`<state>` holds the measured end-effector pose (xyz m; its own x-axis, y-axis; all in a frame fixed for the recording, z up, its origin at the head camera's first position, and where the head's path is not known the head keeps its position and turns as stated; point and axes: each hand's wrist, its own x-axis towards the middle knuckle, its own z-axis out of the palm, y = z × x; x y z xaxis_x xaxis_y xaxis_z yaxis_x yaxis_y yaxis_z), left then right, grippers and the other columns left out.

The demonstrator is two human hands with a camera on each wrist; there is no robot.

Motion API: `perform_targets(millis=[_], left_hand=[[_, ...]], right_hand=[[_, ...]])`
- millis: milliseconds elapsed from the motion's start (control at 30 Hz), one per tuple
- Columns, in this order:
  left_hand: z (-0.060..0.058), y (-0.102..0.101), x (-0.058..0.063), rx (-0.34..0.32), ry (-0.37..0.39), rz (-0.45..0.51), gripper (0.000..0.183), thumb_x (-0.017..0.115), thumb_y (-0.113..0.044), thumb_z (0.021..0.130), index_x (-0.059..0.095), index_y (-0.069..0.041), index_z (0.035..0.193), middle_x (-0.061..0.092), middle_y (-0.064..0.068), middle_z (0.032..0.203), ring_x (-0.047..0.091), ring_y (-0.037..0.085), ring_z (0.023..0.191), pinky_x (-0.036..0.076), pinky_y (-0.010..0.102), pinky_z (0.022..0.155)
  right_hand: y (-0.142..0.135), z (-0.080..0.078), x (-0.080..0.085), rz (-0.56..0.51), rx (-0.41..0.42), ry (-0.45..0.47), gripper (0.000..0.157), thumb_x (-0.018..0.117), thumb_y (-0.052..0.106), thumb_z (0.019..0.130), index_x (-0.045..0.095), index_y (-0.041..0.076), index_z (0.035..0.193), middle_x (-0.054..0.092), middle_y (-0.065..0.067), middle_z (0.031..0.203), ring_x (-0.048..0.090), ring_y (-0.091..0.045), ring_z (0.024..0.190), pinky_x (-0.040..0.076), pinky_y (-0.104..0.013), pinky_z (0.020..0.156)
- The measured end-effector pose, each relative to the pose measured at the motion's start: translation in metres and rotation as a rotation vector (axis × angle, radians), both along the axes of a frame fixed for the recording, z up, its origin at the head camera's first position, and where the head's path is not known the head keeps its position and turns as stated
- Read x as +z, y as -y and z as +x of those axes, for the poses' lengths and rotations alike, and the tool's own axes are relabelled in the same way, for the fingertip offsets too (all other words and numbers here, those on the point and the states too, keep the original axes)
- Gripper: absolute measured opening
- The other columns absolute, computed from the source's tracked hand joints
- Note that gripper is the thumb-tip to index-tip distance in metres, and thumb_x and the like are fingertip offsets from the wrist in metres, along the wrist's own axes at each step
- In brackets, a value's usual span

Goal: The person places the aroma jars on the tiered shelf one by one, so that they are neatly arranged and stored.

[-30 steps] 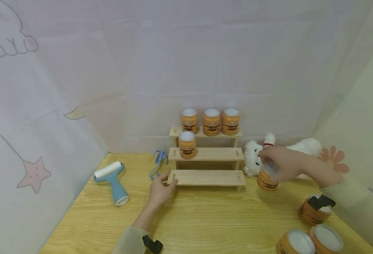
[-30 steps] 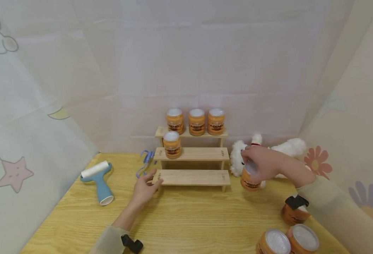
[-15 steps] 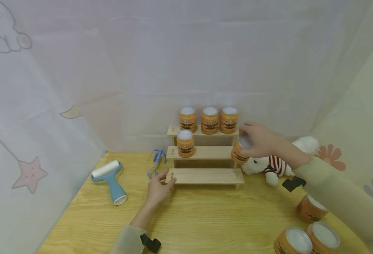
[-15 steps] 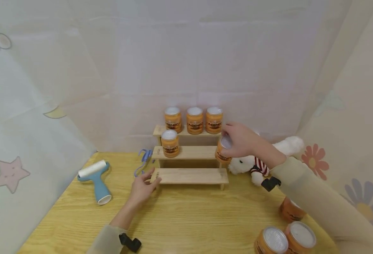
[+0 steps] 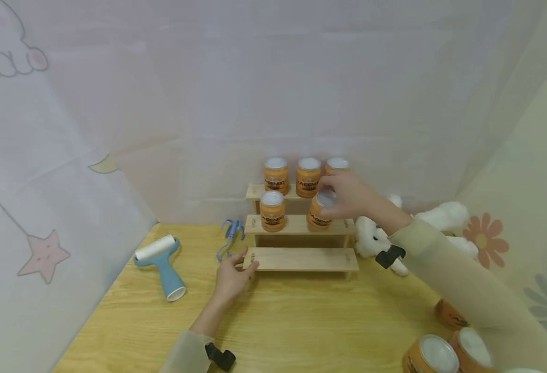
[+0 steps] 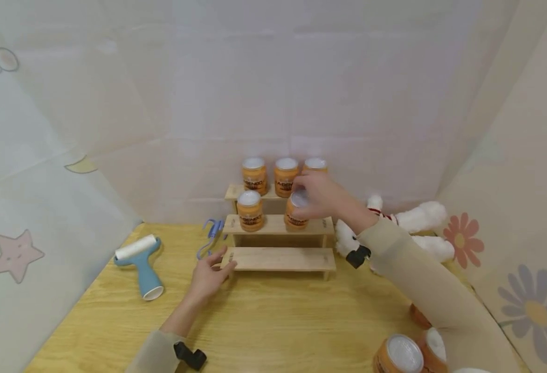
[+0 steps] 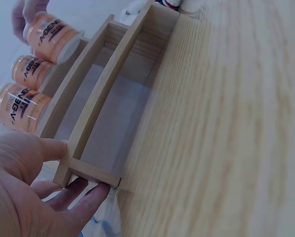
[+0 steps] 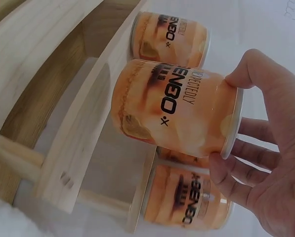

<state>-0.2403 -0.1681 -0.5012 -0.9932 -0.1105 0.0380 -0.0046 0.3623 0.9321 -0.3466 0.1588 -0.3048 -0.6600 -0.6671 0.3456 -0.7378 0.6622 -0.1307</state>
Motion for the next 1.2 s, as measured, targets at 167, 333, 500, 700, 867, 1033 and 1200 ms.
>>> perform_targets(millis=[167, 333, 500, 700, 867, 1033, 1200], left_hand=[[0.001, -0.001, 0.001, -0.002, -0.003, 0.008, 0.068, 0.077, -0.023, 0.100, 0.047, -0.008, 0.160, 0.058, 0.028, 0.146, 0.074, 0.031, 0.106, 0.067, 0.040, 0.080], [0.002, -0.001, 0.001, -0.005, -0.004, 0.014, 0.068, 0.077, -0.022, 0.100, 0.047, -0.008, 0.160, 0.058, 0.028, 0.146, 0.074, 0.032, 0.106, 0.067, 0.042, 0.082], [0.002, -0.003, 0.002, -0.011, 0.003, 0.016, 0.069, 0.077, -0.023, 0.100, 0.047, -0.009, 0.160, 0.058, 0.027, 0.146, 0.072, 0.032, 0.108, 0.067, 0.042, 0.083], [0.000, -0.003, -0.001, -0.008, 0.007, 0.024, 0.068, 0.077, -0.023, 0.100, 0.047, -0.010, 0.160, 0.057, 0.027, 0.146, 0.073, 0.029, 0.104, 0.067, 0.041, 0.082], [-0.002, -0.003, -0.002, -0.003, 0.007, 0.024, 0.068, 0.078, -0.024, 0.100, 0.048, -0.011, 0.160, 0.059, 0.026, 0.145, 0.073, 0.028, 0.103, 0.067, 0.039, 0.081], [-0.002, -0.003, -0.002, -0.001, 0.007, 0.043, 0.068, 0.078, -0.022, 0.099, 0.048, -0.011, 0.159, 0.059, 0.026, 0.145, 0.075, 0.029, 0.100, 0.067, 0.039, 0.079], [-0.002, -0.003, -0.001, -0.002, 0.000, 0.045, 0.067, 0.078, -0.022, 0.100, 0.049, -0.009, 0.159, 0.059, 0.027, 0.144, 0.074, 0.028, 0.098, 0.067, 0.038, 0.077]], right_hand=[[0.020, -0.005, 0.000, 0.016, 0.020, 0.017, 0.039, 0.081, 0.030, 0.081, 0.077, 0.011, 0.115, 0.075, -0.007, 0.111, 0.059, -0.020, 0.085, 0.051, -0.038, 0.074], [0.031, -0.008, -0.002, 0.023, 0.032, 0.041, 0.043, 0.084, 0.026, 0.081, 0.078, 0.006, 0.119, 0.079, -0.009, 0.113, 0.067, -0.022, 0.088, 0.056, -0.042, 0.078], [0.034, -0.008, -0.004, 0.032, 0.025, 0.074, 0.046, 0.085, 0.024, 0.080, 0.078, 0.004, 0.121, 0.080, -0.010, 0.115, 0.072, -0.026, 0.095, 0.059, -0.043, 0.078], [0.035, -0.008, -0.006, 0.023, 0.012, 0.063, 0.043, 0.085, 0.025, 0.081, 0.079, 0.006, 0.120, 0.080, -0.011, 0.115, 0.074, -0.026, 0.097, 0.062, -0.044, 0.080], [0.035, -0.007, -0.010, -0.004, -0.001, 0.034, 0.036, 0.084, 0.023, 0.083, 0.082, 0.005, 0.114, 0.080, -0.012, 0.111, 0.075, -0.027, 0.099, 0.064, -0.043, 0.080], [0.034, -0.005, -0.013, -0.020, 0.000, 0.020, 0.032, 0.084, 0.022, 0.088, 0.082, 0.004, 0.114, 0.079, -0.014, 0.113, 0.075, -0.030, 0.104, 0.066, -0.044, 0.083], [0.022, -0.001, -0.007, -0.048, -0.006, 0.022, 0.026, 0.081, 0.021, 0.092, 0.081, 0.004, 0.113, 0.079, -0.013, 0.112, 0.071, -0.027, 0.095, 0.061, -0.042, 0.079]])
